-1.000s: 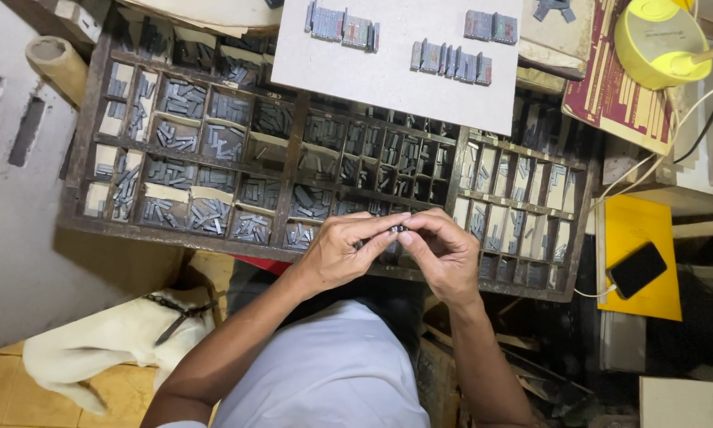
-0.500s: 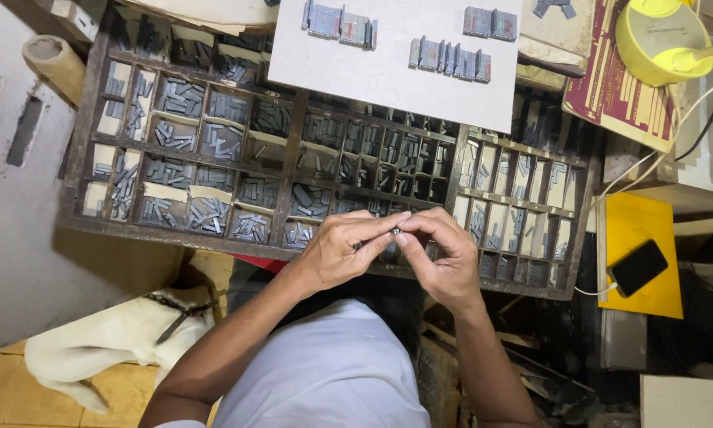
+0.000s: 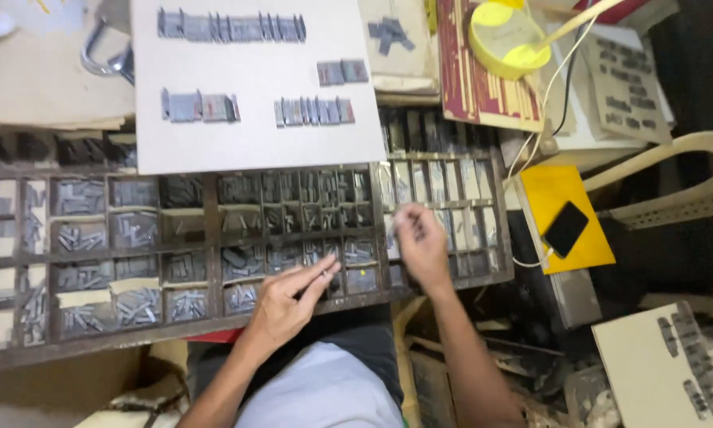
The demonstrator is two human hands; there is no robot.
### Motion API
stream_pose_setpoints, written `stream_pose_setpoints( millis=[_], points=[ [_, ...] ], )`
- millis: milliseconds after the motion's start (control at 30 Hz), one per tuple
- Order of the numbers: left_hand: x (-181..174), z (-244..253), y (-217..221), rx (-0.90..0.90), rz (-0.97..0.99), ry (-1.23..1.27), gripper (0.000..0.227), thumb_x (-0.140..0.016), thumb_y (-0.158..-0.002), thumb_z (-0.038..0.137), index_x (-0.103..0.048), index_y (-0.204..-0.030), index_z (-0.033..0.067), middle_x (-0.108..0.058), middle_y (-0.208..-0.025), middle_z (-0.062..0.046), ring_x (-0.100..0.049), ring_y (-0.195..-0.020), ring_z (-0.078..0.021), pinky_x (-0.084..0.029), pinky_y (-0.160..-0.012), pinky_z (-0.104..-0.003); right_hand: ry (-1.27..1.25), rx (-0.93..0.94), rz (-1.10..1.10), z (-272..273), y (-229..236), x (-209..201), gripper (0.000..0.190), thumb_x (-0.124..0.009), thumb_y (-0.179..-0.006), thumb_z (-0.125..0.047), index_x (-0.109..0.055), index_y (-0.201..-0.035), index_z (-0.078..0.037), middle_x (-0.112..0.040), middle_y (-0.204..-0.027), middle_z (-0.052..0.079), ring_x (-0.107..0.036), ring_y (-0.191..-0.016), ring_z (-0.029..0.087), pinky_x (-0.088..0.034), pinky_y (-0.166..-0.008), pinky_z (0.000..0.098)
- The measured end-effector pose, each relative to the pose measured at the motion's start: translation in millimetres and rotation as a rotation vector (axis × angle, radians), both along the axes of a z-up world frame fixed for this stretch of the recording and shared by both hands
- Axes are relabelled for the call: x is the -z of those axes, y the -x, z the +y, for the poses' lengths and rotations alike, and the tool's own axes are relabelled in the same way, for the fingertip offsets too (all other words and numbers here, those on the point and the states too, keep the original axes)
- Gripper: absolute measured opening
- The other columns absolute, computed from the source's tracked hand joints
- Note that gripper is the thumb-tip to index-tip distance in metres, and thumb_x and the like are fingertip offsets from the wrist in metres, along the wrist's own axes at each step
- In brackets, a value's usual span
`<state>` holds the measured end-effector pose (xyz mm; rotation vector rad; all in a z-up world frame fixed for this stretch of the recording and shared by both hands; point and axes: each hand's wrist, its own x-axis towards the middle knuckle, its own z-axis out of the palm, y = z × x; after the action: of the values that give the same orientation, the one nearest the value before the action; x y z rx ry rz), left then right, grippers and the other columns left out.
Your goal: The person arranges small metal printing type blocks on a white sheet of paper, organizing them into neat rows. They then pick up the blocks and place them into a compartmentalized wooden type case, sorting them into specific slots.
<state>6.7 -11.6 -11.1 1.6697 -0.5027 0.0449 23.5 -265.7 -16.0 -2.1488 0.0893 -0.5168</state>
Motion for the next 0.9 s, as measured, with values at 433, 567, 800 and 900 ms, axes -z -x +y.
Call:
stream_pose_setpoints(
  millis=[433, 567, 800, 900],
  points=[
    [-3, 3, 0, -0.05, 0.039, 0.011, 0.029, -0.069, -0.093, 0.007, -0.077, -0.121, 0.0086, -0.083, -0.091, -0.011, -0.078, -0.067, -0.0282, -0.06, -0.059, -0.039, 0.095, 0.085, -0.182, 26, -47, 0, 0.006, -0.067, -0.098, -0.012, -0.069, -0.102, -0.009, -0.07, -0.075, 0.014, -0.07, -0.073, 0.037, -0.053, -0.066, 0.0424],
    [-4, 4, 1, -0.048, 0.056, 0.045, 0.027, -0.068, -0.093, 0.005, -0.077, -0.118, 0.006, -0.083, -0.092, -0.012, -0.079, -0.07, -0.0273, -0.061, -0.058, -0.036, 0.037, 0.163, -0.071, 8, 28, 14, 0.011, -0.073, -0.095, -0.012, -0.077, -0.105, -0.011, -0.075, -0.086, 0.008, -0.073, -0.075, 0.027, -0.058, -0.067, 0.0354],
    [-3, 2, 1, -0.04, 0.025, 0.059, 0.026, -0.068, -0.093, 0.005, -0.077, -0.118, 0.0045, -0.082, -0.096, -0.012, -0.08, -0.073, -0.0263, -0.063, -0.058, -0.035, 0.159, 0.343, -0.038, -41, 51, 19, 0.012, -0.078, -0.094, -0.013, -0.08, -0.106, -0.008, -0.072, -0.074, 0.012, -0.064, -0.06, 0.02, -0.052, -0.057, 0.0354],
    [-6, 4, 3, -0.071, 0.026, 0.028, 0.028, -0.069, -0.093, 0.007, -0.077, -0.12, 0.0071, -0.082, -0.084, -0.012, -0.077, -0.067, -0.0296, -0.061, -0.057, -0.04, 0.185, 0.324, -0.068, -39, 49, 18, 0.019, -0.074, -0.098, -0.01, -0.078, -0.115, -0.002, -0.078, -0.09, 0.018, -0.073, -0.071, 0.028, -0.054, -0.057, 0.0369]
  ],
)
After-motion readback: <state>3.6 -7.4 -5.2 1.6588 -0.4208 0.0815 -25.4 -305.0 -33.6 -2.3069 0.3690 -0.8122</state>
